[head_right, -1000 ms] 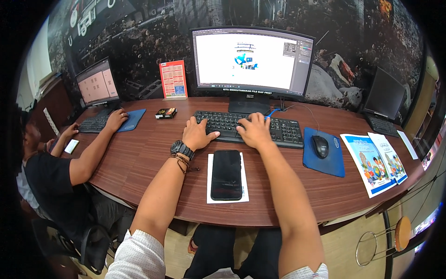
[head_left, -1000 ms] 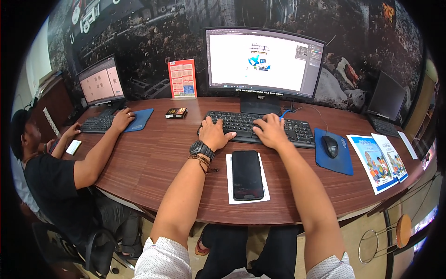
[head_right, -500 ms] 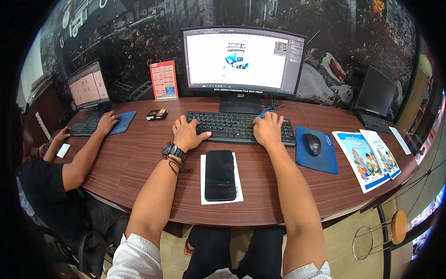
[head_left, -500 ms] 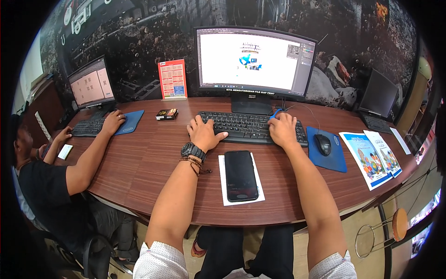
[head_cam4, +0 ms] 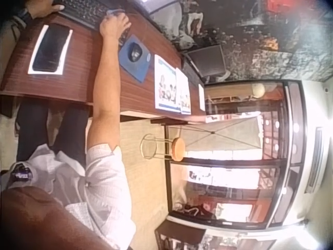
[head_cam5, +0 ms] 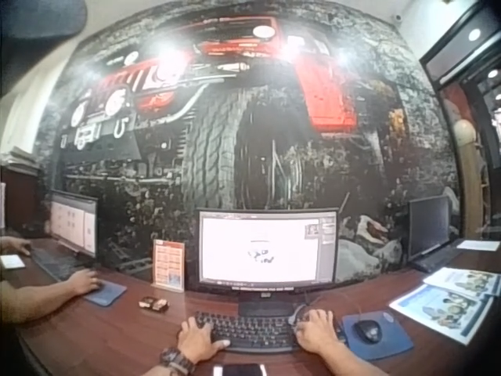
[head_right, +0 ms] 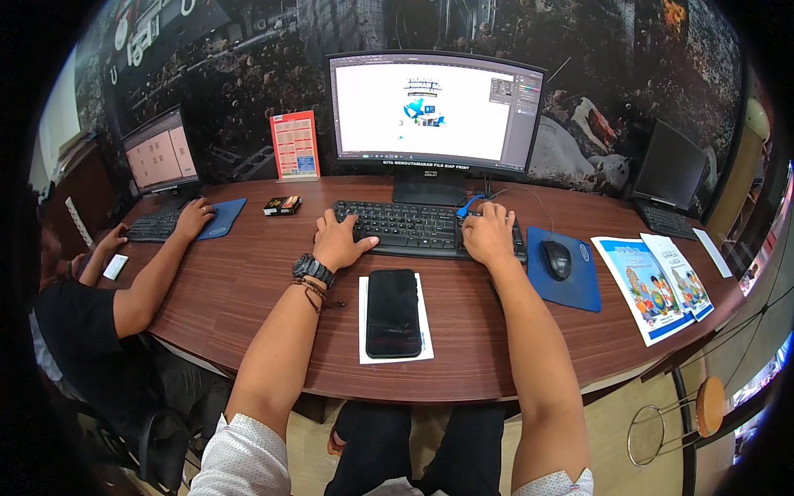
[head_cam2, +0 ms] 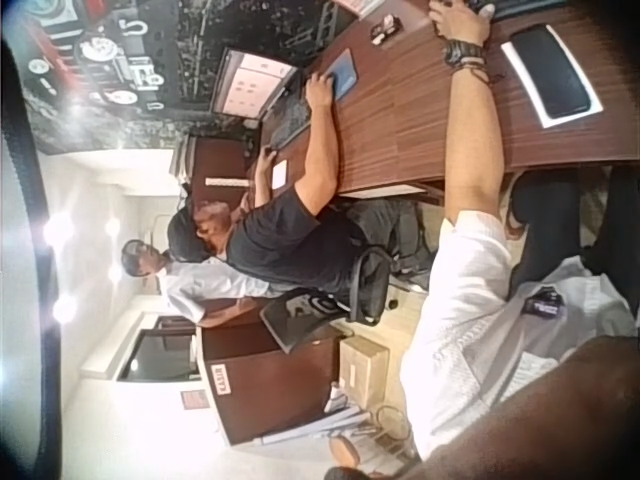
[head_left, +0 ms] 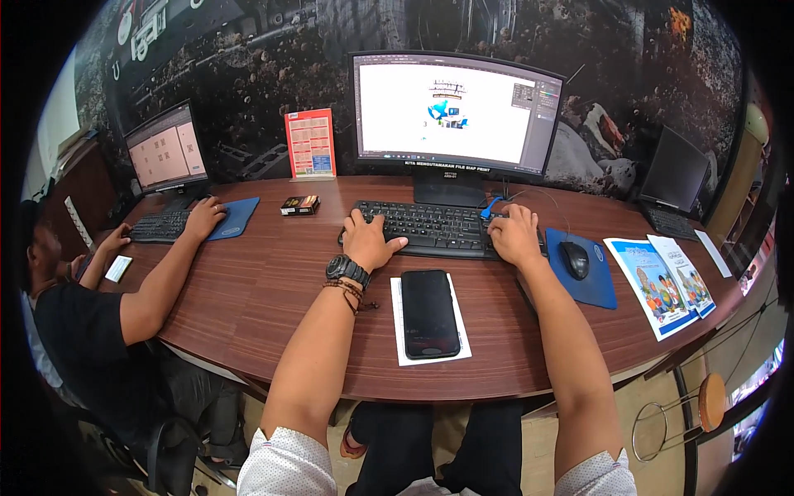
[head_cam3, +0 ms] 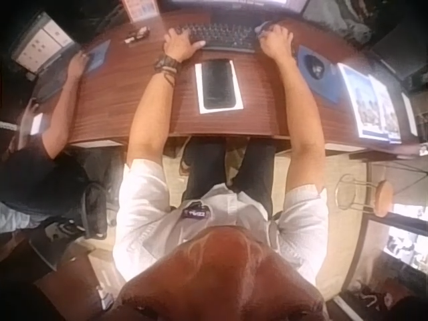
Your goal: Designing or editing a graphic using a computer and software applications.
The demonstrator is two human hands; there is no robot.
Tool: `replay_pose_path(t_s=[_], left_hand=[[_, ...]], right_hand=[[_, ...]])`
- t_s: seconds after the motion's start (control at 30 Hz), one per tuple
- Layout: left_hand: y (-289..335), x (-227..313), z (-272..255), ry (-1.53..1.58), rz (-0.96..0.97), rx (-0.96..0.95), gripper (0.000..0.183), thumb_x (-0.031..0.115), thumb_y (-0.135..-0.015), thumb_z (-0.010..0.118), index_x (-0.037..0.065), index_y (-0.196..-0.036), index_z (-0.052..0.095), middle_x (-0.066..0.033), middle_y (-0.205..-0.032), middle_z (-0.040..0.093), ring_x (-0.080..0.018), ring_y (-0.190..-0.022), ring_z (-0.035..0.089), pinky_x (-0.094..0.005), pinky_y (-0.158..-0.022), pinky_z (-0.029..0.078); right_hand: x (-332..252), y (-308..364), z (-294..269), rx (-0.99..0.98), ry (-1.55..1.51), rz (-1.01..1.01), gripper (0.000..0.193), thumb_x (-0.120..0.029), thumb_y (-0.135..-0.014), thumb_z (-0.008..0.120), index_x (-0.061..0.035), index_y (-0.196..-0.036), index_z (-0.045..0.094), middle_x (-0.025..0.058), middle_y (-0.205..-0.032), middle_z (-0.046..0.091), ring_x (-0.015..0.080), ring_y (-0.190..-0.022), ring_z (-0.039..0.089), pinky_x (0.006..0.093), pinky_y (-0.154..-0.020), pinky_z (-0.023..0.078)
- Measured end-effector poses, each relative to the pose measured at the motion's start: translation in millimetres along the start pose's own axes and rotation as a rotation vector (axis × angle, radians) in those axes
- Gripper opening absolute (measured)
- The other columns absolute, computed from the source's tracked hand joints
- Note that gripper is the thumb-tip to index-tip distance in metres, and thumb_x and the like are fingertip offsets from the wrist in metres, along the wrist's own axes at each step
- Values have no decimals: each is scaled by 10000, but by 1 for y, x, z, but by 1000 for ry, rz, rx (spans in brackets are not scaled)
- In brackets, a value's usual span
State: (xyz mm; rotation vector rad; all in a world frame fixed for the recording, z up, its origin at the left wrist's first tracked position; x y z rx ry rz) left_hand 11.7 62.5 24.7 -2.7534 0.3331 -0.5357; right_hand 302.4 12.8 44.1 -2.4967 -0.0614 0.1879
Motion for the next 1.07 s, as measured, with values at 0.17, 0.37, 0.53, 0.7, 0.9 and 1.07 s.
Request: replay_pose_path(t_s=[0.17,0.37,0.53,0.7,0.9,1.07], left_hand=[[0,1,-1,-24,-5,-34,681,578,-818,695,97,-1293,605,-269,-1361,375,-453,-1252,382,-537,-1039,384],[0,2,0,-15,-10,-43,662,575,-826,687,111,-1292,611,-268,-1365,376,-451,-1259,376,-537,-1043,374],[-1,0,2,-20,-14,-81,660,566,-833,685,110,-1304,602,-258,-1347,387,-444,-1247,380,-534,-1045,367],[1,0,-2,-16,-35,35,721,598,-812,692,14,-1228,622,-229,-1302,422,-408,-1237,395,-495,-1032,379],[0,3,-4,-66,-37,-40,757,644,-826,643,-5,-1214,625,-232,-1294,428,-386,-1219,433,-468,-1020,405],[1,6,-7,-123,-71,-54,788,654,-822,637,8,-1274,609,-238,-1300,438,-387,-1240,439,-482,-1029,419]], right_hand=[[45,11,-23,140,-53,-5,157,-144,-816,602,-157,-859,753,108,-1102,600,316,-1141,501,488,-1002,351],[113,51,-63,221,15,121,152,-163,-817,644,-113,-934,727,119,-1057,602,328,-1069,543,449,-965,406],[132,77,-71,199,-95,298,306,-256,-816,689,-104,-1082,693,137,-1173,564,355,-1109,566,450,-915,478],[133,80,-68,115,-136,387,361,-270,-812,675,-128,-1143,670,119,-1240,544,349,-1140,569,448,-927,483],[139,82,-65,111,-160,397,368,-249,-814,673,-122,-1158,661,128,-1211,553,345,-1133,570,429,-953,470],[145,80,-59,80,-211,399,384,-258,-810,693,-115,-1165,666,139,-1245,543,345,-1151,566,425,-964,469]])
Point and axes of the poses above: each hand's wrist, its own y-axis away from the middle knuckle, its own z-axis out of the palm, x = y × z, the point moved 7 cm from there along -y, towards the middle knuckle
